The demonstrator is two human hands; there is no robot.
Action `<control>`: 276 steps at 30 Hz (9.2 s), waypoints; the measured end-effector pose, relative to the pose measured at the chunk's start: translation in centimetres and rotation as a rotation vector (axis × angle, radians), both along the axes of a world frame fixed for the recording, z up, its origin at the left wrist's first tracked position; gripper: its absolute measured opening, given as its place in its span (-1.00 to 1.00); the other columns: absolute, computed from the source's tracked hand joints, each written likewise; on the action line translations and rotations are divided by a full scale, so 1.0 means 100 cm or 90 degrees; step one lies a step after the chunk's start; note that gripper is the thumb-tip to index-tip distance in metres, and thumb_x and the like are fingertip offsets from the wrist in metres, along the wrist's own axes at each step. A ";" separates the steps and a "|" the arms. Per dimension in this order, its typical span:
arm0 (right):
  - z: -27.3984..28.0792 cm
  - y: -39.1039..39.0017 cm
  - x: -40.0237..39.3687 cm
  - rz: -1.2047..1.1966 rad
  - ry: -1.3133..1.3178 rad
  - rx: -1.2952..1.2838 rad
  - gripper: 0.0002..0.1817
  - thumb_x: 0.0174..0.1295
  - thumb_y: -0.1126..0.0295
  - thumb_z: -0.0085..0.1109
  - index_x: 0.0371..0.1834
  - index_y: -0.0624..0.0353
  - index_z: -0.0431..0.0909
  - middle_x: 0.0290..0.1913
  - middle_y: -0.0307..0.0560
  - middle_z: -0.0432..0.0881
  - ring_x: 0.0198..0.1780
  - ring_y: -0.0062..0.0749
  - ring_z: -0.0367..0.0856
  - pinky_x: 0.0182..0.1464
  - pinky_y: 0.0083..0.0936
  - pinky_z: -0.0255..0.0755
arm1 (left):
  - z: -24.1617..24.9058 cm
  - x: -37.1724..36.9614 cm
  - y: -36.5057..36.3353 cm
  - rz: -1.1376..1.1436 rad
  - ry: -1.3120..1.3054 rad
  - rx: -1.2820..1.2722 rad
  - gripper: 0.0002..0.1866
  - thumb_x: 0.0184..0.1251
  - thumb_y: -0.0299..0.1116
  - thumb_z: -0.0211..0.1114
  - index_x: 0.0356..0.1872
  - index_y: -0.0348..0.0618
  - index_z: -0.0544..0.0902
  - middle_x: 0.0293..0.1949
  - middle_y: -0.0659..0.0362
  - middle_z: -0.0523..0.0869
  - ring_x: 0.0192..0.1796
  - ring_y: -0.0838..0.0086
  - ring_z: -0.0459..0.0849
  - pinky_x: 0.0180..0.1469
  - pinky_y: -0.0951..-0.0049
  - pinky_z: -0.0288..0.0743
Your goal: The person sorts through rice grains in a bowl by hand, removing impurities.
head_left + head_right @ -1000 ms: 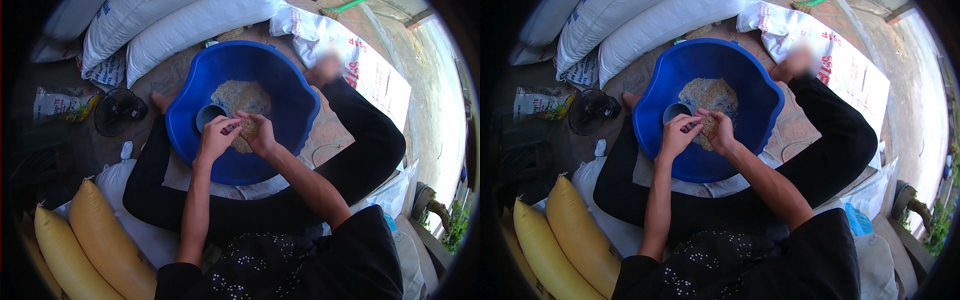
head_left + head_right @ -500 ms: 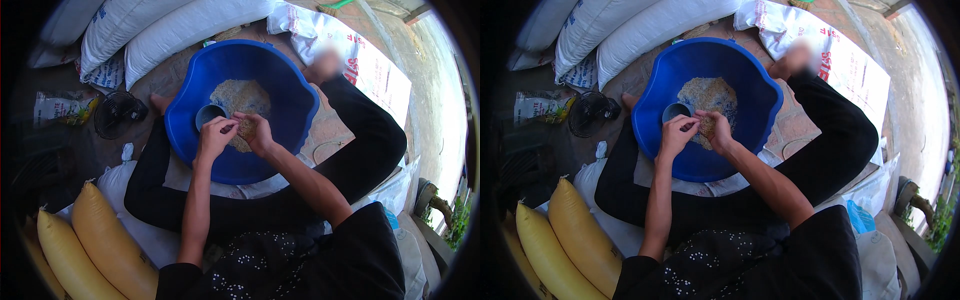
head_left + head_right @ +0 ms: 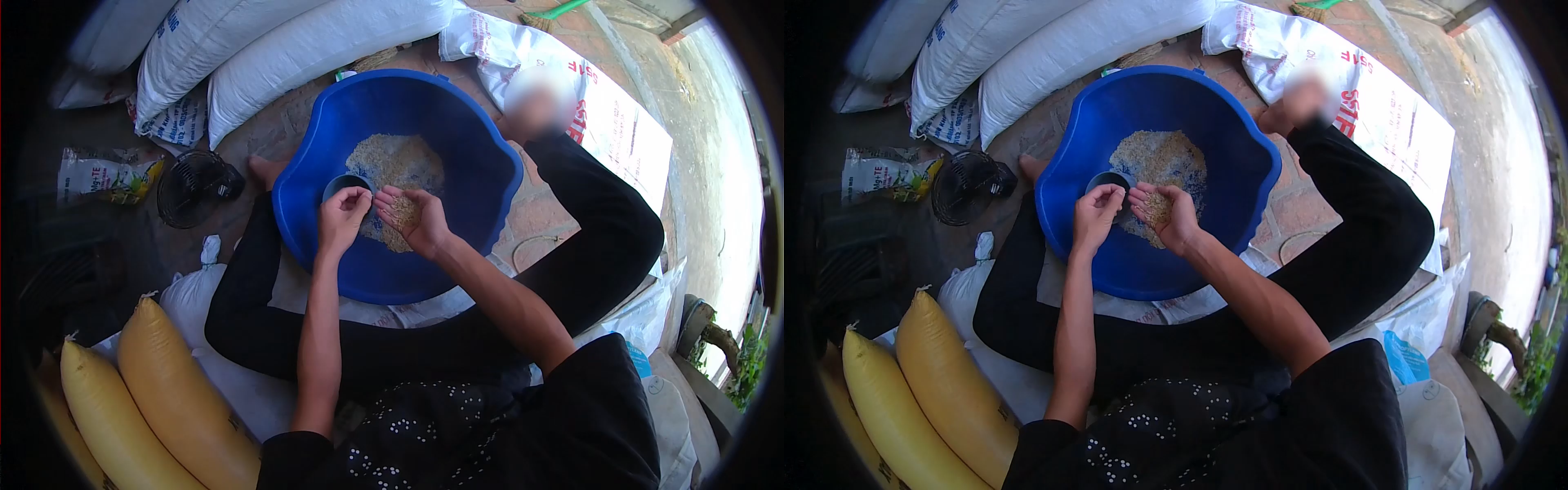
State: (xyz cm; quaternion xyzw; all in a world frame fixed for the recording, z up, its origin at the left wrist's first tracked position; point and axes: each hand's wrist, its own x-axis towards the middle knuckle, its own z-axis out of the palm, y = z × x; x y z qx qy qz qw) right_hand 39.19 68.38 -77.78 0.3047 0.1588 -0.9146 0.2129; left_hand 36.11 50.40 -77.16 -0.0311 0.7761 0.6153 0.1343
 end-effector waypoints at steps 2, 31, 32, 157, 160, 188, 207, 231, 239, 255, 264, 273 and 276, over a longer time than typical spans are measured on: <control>0.005 0.000 -0.001 -0.007 -0.007 -0.003 -0.52 0.55 0.33 -0.35 0.31 0.40 0.44 0.18 0.16 0.66 0.22 -0.14 0.68 0.32 -0.25 0.60 | 0.006 -0.005 -0.007 0.062 -0.093 -0.001 -0.76 0.45 -0.30 0.43 -0.07 -0.30 0.76 -0.28 0.31 0.75 -0.27 0.70 0.65 -0.21 0.65 0.48; -0.004 0.002 0.001 -0.026 -0.010 0.064 -0.49 0.55 0.28 -0.32 0.31 0.37 0.49 0.21 0.08 0.67 0.17 -0.29 0.66 0.28 -0.36 0.53 | 0.037 0.015 0.020 -0.171 0.192 -0.230 -0.78 0.25 -0.44 0.53 -0.09 -0.21 0.83 -0.17 0.09 0.82 -0.25 0.39 0.81 -0.23 0.45 0.67; -0.004 0.002 0.001 -0.031 -0.009 0.059 -0.50 0.55 0.29 -0.32 0.30 0.38 0.49 0.20 0.08 0.68 0.17 -0.30 0.65 0.28 -0.36 0.53 | 0.036 0.015 0.020 -0.171 0.195 -0.230 -0.79 0.25 -0.44 0.54 -0.10 -0.21 0.84 -0.17 0.08 0.82 -0.24 0.37 0.81 -0.22 0.44 0.67; 0.009 0.015 0.003 -0.091 0.057 -0.079 -0.38 0.48 0.11 -0.22 0.38 0.40 0.43 0.36 0.22 0.54 0.45 -0.04 0.45 0.57 -0.11 0.20 | 0.041 0.025 0.052 -0.234 0.333 -0.201 -0.81 0.16 -0.49 0.56 -0.18 -0.19 0.85 -0.22 0.09 0.80 -0.20 0.24 0.83 -0.16 0.33 0.71; 0.009 0.016 0.003 -0.087 0.048 -0.085 -0.38 0.48 0.10 -0.21 0.37 0.40 0.43 0.35 0.23 0.54 0.44 -0.03 0.46 0.58 -0.11 0.20 | 0.045 0.025 0.052 -0.231 0.313 -0.203 -0.82 0.17 -0.50 0.55 -0.18 -0.19 0.84 -0.21 0.07 0.80 -0.20 0.26 0.82 -0.17 0.33 0.70; 0.015 0.007 0.001 -0.087 0.035 -0.112 -0.33 0.47 0.03 -0.19 0.38 0.39 0.46 0.32 0.19 0.60 0.40 -0.10 0.54 0.52 -0.22 0.31 | 0.031 0.018 0.026 -0.007 -0.379 0.367 -0.79 0.53 -0.32 0.34 0.07 -0.11 0.73 -0.29 0.36 0.68 -0.44 0.78 0.52 -0.56 0.74 0.25; 0.013 0.006 0.001 -0.093 0.037 -0.110 -0.33 0.46 0.02 -0.18 0.35 0.41 0.46 0.28 0.19 0.60 0.35 -0.10 0.57 0.50 -0.22 0.37 | 0.018 0.026 0.042 -0.045 -0.061 0.116 -0.74 0.41 -0.35 0.48 0.00 -0.30 0.79 -0.34 0.36 0.73 -0.57 0.90 0.33 -0.61 0.75 0.00; 0.010 0.002 0.000 -0.086 0.014 -0.060 -0.46 0.64 0.24 -0.46 0.39 0.40 0.39 0.35 0.21 0.56 0.40 -0.07 0.54 0.52 -0.19 0.39 | 0.000 -0.006 -0.022 0.155 0.117 -0.194 -0.71 0.37 -0.23 0.49 -0.13 -0.29 0.81 -0.48 0.34 0.70 -0.51 0.60 0.58 -0.42 0.52 0.43; 0.011 0.003 0.000 -0.089 -0.005 -0.033 -0.51 0.64 0.30 -0.44 0.35 0.37 0.40 0.34 0.19 0.54 0.42 -0.10 0.50 0.54 -0.22 0.33 | 0.018 -0.005 -0.018 0.139 0.100 -0.329 -0.73 0.29 -0.19 0.54 -0.21 -0.21 0.83 -0.45 0.14 0.76 -0.41 0.46 0.70 -0.32 0.39 0.53; 0.010 0.003 0.001 -0.078 0.035 -0.078 -0.48 0.57 0.26 -0.41 0.35 0.32 0.43 0.33 0.14 0.53 0.43 -0.10 0.45 0.55 -0.10 0.25 | 0.048 0.025 0.035 -0.214 0.243 -0.194 -0.73 0.15 -0.47 0.58 -0.10 -0.20 0.83 -0.25 0.16 0.77 -0.40 0.48 0.71 -0.31 0.47 0.62; 0.013 0.003 0.001 -0.066 0.038 -0.052 -0.51 0.56 0.23 -0.36 0.30 0.27 0.47 0.31 0.06 0.54 0.42 -0.19 0.44 0.47 -0.18 0.25 | 0.040 0.025 0.038 -0.208 0.287 -0.208 -0.77 0.15 -0.52 0.57 -0.14 -0.21 0.85 -0.28 0.13 0.79 -0.36 0.46 0.76 -0.31 0.46 0.62; 0.011 0.004 0.002 -0.054 0.051 -0.018 -0.52 0.55 0.22 -0.36 0.28 0.25 0.47 0.28 0.04 0.56 0.33 -0.21 0.50 0.42 -0.17 0.30 | 0.039 0.026 0.041 -0.210 0.279 -0.214 -0.82 0.16 -0.52 0.56 -0.19 -0.23 0.83 -0.30 0.15 0.76 -0.40 0.47 0.72 -0.32 0.47 0.59; 0.013 0.004 0.002 -0.051 0.038 -0.022 -0.51 0.55 0.22 -0.37 0.28 0.25 0.46 0.28 0.04 0.57 0.32 -0.20 0.51 0.40 -0.18 0.32 | 0.038 0.026 0.042 -0.208 0.261 -0.209 -0.84 0.18 -0.51 0.54 -0.21 -0.24 0.81 -0.29 0.16 0.75 -0.42 0.50 0.70 -0.33 0.48 0.57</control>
